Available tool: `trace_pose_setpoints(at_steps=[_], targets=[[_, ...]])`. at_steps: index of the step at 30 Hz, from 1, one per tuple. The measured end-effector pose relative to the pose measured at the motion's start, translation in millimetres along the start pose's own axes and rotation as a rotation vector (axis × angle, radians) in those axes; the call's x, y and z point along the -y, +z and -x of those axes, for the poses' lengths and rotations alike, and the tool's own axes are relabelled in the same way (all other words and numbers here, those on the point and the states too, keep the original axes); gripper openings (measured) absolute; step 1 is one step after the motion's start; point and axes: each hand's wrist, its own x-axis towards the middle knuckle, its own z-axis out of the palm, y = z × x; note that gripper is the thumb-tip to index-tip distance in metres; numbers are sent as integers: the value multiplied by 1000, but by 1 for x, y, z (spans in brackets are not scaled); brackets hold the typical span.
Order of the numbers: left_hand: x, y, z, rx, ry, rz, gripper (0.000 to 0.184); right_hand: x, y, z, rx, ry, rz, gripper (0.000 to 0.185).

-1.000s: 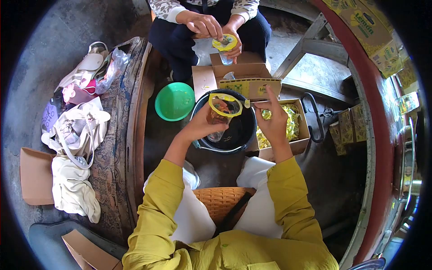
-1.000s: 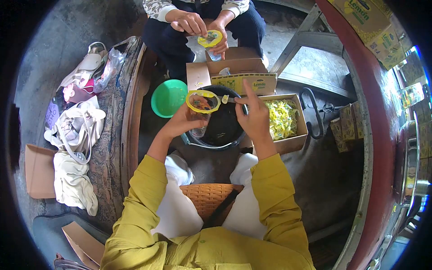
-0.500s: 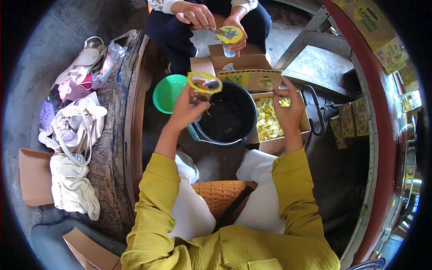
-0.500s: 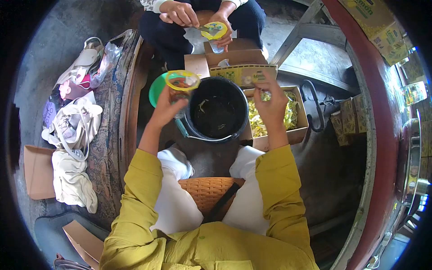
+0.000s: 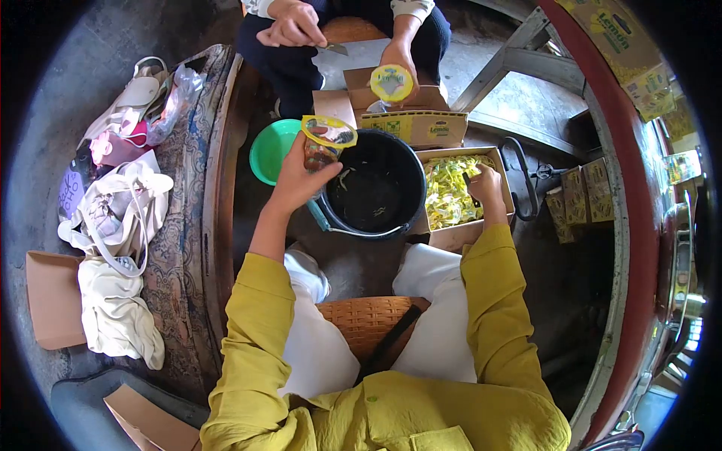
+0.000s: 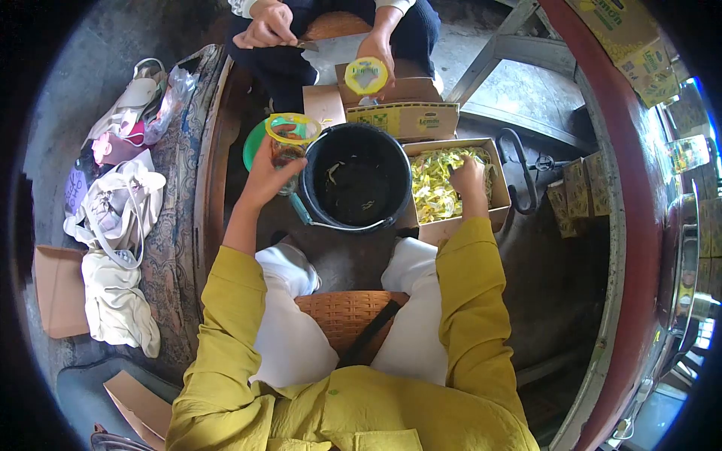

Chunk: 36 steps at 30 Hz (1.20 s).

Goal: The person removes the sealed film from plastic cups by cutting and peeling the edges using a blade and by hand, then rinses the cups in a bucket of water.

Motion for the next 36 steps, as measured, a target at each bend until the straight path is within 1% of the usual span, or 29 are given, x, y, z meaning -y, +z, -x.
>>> trace_pose_setpoints(at_steps=[2,3,6,9,12,15,18,21,24,27,30,31,33,34,35,36], targets=[[-3,3,1,31,-14,-14,53,7,-9,1,55,-45,-90,50],[-3,4,1,46,-21,-22,53,5,-5,-1,17,-76,-69,53],[2,5,1,43,-4,-32,54,-3,-1,-3,0,-100,-66,60],[3,7,1,48,-12,-22,52,-6,-1,-4,-5,-49,-123,69],[-1,8,1,64,-13,-37,51,-8,-7,-8,107,67,-305,71],[2,7,1,67,-6,-53,50,-7,-13,-7,56,50,-280,72],[4,7,1,70,-3,-46,50,-6,-17,-7,42,-2,-373,75],[2,7,1,72,-8,-71,50,-9,-14,-7,-28,-92,-394,79],[1,8,1,73,-14,-79,50,-11,-12,-5,-83,-98,-354,82],[1,9,1,116,-1,-87,52,-13,-15,-2,-34,-43,-256,82],[0,13,2,98,-45,-91,56,-13,-16,-3,-97,-102,-158,79],[1,15,2,104,0,-59,57,-11,-17,-1,-198,-160,-136,73],[3,18,1,114,92,2,59,2,-29,-2,-137,-62,-374,67],[-3,20,2,130,89,-1,58,16,-40,0,-105,-13,-492,64],[-14,21,4,144,86,-4,58,31,-49,6,-171,-84,-701,49],[-19,24,5,158,81,-5,58,47,-59,12,-216,-173,-745,44]])
